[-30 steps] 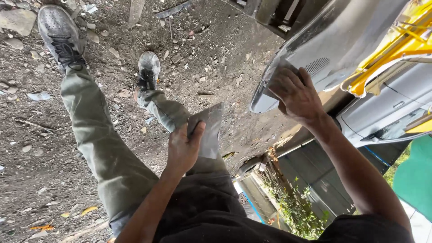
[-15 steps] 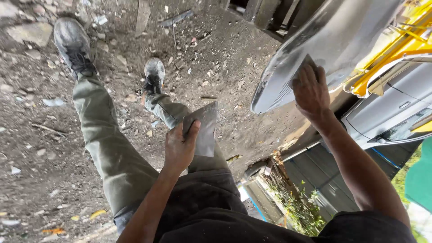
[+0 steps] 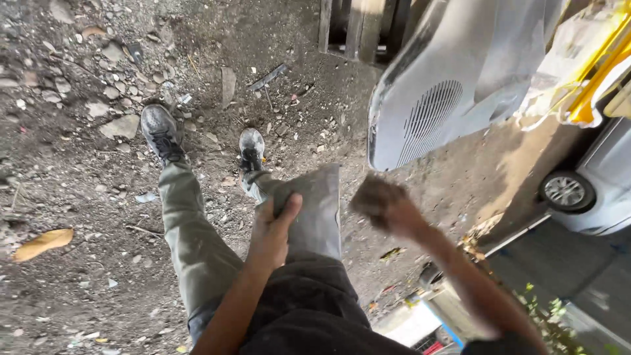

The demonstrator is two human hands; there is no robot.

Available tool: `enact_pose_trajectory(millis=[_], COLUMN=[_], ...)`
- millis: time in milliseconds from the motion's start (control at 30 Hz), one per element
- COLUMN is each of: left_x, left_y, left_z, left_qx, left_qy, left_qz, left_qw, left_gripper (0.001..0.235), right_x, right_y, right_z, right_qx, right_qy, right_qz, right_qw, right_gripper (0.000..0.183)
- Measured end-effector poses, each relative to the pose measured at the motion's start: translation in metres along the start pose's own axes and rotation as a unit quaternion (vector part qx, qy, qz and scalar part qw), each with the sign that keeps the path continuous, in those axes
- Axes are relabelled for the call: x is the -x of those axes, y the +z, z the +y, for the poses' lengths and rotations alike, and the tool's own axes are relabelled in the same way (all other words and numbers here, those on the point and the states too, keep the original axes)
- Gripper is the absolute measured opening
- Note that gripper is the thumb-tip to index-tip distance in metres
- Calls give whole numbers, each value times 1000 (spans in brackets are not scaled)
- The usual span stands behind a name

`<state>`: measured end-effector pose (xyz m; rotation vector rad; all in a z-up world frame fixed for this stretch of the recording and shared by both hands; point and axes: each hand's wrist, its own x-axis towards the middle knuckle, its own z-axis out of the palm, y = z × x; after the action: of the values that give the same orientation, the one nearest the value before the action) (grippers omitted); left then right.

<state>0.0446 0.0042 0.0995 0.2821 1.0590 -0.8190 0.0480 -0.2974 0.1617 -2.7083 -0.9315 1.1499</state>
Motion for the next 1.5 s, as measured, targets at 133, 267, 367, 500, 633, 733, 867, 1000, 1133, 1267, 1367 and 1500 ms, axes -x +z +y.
enact_pose_trajectory(millis=[133,267,367,500,633,733,867,1000,1133,1267,1367,1500], left_x=[-2,24,45,78,123,181,199,205,203,181,95,14], left_y=[-25,-14,1,51,119,165,194,212,239,260,260,274], left_z=[-17,-13,-15,-34,-67,-85,-104,-132,-169,-218,-282,-407], left_qx=[-374,-400,-413,-552,-626,-697,-653,-659,-638,-607,-635,-580], left_qy=[260,258,332,315,443,451,535,526,523,538,470,279], left_qz=[-31,59,61,11,-156,-203,-282,-298,-342,-360,-289,-248], left_qw=[890,878,846,772,623,518,456,447,450,461,541,724], left_gripper=[40,30,34,44,47,46,40,39,38,36,34,34], right_x=[-39,-49,-7,79,129,151,172,201,239,292,344,430], right_y=[38,16,14,5,-104,-99,-98,-108,-77,-25,10,55], right_z=[122,134,112,55,-86,-148,-178,-188,-162,-135,-96,-21], right_qx=[9,110,68,-193,-333,-275,-379,-467,-440,-393,-395,-332], right_qy=[90,176,246,185,131,184,178,211,202,274,175,190], right_qz=[99,83,-4,148,291,407,459,435,467,413,545,601], right_qw=[991,975,967,952,887,851,783,740,740,774,719,702], right_gripper=[43,55,53,43,54,61,59,60,60,61,61,61])
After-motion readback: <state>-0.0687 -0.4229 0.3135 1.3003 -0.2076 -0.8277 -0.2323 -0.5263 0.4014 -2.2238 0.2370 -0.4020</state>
